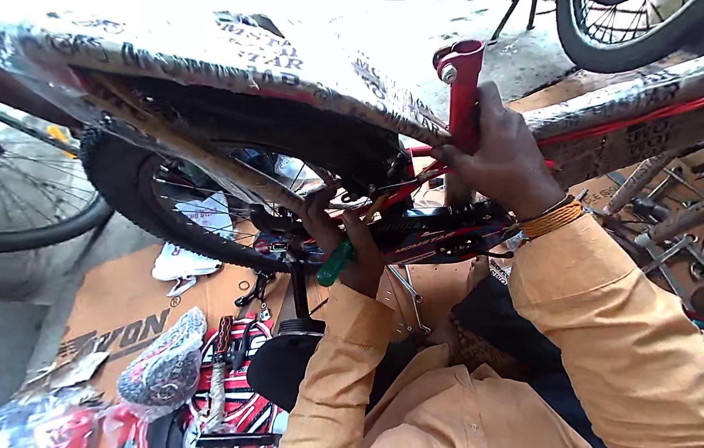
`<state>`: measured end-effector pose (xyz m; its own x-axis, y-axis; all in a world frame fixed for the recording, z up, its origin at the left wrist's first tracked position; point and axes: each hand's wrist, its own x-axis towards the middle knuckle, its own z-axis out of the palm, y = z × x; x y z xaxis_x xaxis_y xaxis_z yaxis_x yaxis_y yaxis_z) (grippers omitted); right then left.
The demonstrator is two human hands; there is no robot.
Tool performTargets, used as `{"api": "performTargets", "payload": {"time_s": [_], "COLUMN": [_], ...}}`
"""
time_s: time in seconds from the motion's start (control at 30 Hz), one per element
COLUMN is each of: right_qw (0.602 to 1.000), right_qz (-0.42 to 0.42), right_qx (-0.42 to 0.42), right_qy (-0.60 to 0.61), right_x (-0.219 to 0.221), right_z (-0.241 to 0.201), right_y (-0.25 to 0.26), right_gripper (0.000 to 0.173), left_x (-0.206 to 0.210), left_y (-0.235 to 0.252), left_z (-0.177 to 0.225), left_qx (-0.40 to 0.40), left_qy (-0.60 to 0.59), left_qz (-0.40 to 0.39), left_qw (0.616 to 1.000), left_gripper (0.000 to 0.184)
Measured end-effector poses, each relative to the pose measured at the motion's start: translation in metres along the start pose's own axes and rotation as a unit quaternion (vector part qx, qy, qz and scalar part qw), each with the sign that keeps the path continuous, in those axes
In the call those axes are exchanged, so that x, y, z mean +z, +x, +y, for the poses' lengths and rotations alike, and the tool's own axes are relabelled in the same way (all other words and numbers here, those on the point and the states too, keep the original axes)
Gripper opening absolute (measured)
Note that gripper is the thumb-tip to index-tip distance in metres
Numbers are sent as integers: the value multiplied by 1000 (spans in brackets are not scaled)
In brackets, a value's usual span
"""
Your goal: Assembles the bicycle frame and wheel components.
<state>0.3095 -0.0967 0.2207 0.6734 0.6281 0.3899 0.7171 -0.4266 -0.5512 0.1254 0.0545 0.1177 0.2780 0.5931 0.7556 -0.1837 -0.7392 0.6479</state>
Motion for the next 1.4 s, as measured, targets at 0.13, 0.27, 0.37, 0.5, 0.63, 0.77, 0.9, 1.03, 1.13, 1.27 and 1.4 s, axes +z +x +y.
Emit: {"api": "performTargets", "payload": {"time_s": [0.13,0.27,0.37,0.5,0.63,0.77,0.9,1.03,1.13,1.27,1.4], "right_qw": [1000,999,999,998,997,996,991,976,990,942,918], "right_qz": [-13,-32,-47,-63,-73,-91,-14,146,2,-325,-390], "right_qx": [8,15,11,-9,13,14,4,-50,24,65,24], "right_qy": [-13,-23,-16,-3,-9,19,132,154,138,42,-69], "right_x": [-1,-3,-5,2,8,9,3,25,88,165,183], "right_z": [0,-4,-6,5,13,20,21,19,37,65,53], "right_y": [3,5,8,22,43,58,33,-59,-161,-269,-284], "right_gripper": [73,78,82,86,81,70,63,38,28,32,35], "left_x": [-10,-15,-15,-8,-1,7,9,7,1,-7,-9], "left_y": [2,13,19,27,43,54,52,42,34,19,26], "left_z": [14,13,11,3,-6,-14,-18,-12,-13,-39,-5], "left_qx": [-125,-158,-146,-141,-152,-196,-173,-144,-133,-120,-122], "left_qy": [31,66,34,3,-3,4,-12,-18,-14,-38,-34], "left_qz": [-102,-168,-172,-160,-182,-199,-194,-178,-179,-198,-200], "left_qw": [986,971,974,977,972,960,966,973,975,972,972], "left_gripper": [58,53,53,50,52,55,54,54,57,59,58]}}
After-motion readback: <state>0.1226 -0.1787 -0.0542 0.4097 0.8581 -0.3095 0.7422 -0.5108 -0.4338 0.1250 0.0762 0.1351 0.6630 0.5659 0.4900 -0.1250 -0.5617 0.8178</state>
